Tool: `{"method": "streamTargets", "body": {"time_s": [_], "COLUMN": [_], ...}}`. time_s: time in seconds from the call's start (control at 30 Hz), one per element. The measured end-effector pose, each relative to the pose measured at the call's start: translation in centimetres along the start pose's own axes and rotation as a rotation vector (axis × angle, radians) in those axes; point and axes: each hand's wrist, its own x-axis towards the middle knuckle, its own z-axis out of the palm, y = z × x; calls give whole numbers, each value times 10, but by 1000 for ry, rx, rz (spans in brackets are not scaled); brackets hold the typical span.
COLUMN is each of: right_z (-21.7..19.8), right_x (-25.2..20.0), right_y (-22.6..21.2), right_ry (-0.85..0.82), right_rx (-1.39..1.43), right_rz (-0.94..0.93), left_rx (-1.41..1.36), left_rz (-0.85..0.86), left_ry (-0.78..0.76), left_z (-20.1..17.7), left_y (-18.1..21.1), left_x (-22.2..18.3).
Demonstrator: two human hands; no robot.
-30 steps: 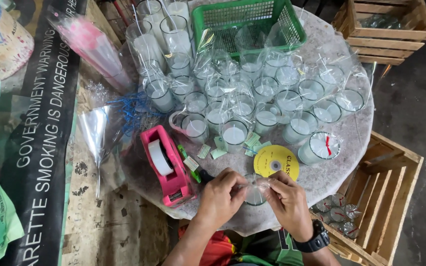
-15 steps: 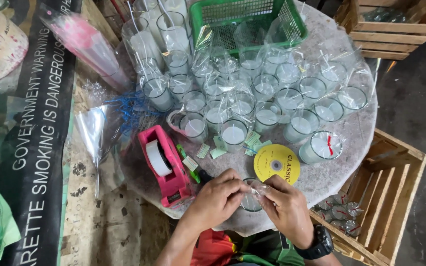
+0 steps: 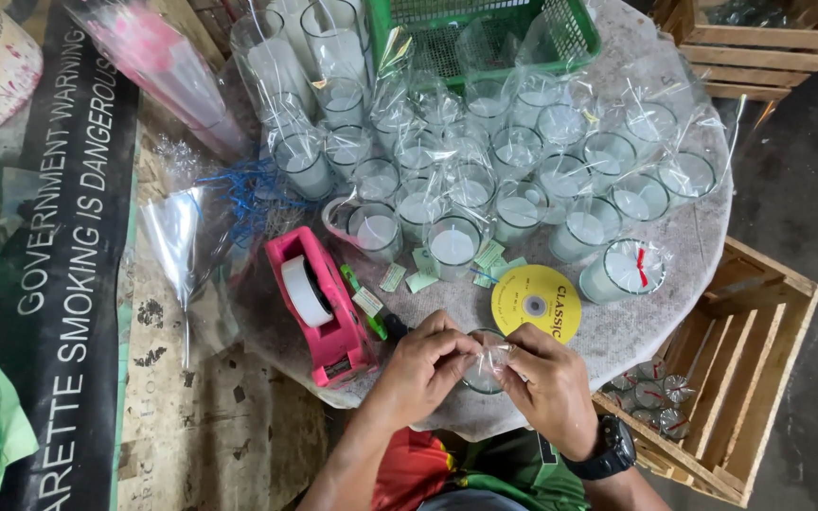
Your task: The person is tying red decorative strings onto glass candle holders and trimming the ends with scissors.
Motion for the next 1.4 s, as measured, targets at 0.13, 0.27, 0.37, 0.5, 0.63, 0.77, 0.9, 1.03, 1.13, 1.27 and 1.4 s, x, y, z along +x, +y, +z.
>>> {"method": "streamTargets", "body": {"time_s": [0.13,0.27,0.37,0.5,0.63,0.77,0.9,1.03,1.13,1.27,1.4], "right_z": [0,-4,-1,3,7,-3,8,-4,1,16,23], "right_x": [0,3,2,0,3,13,5,15,17,16,7], "right_y": [2,2,3,-1,-2,-19,-6,-19,-14,13,30], "right_ry": [-2,-26,-25,-35,71,190,213,177,134,125,71], "right_rx": [30,17,-56,-88,-23,-206,-270,-215,-103,107,161], "right_rz": [-18,-28,-74,-38,-75,-229,-367,-321,-280,-355,-335], "left_rx": [2,35,97,180,37,57,141,160,82,-4,16], "left_rz": [-46,-81,12,29,-20,-185,-147,-35,57,171,121], "left_ry": [-24,85,58,-10,89,329,295,118,-27,-205,-218], "left_z": [1,12,9,3,2,-2,-5,-8,-11,-19,-25], "left_y": [-2,-6,3,10,13,22,21,22,29,39,35], "left_x": [3,1,-1,-3,-4,3,11,19,31,49,51]}}
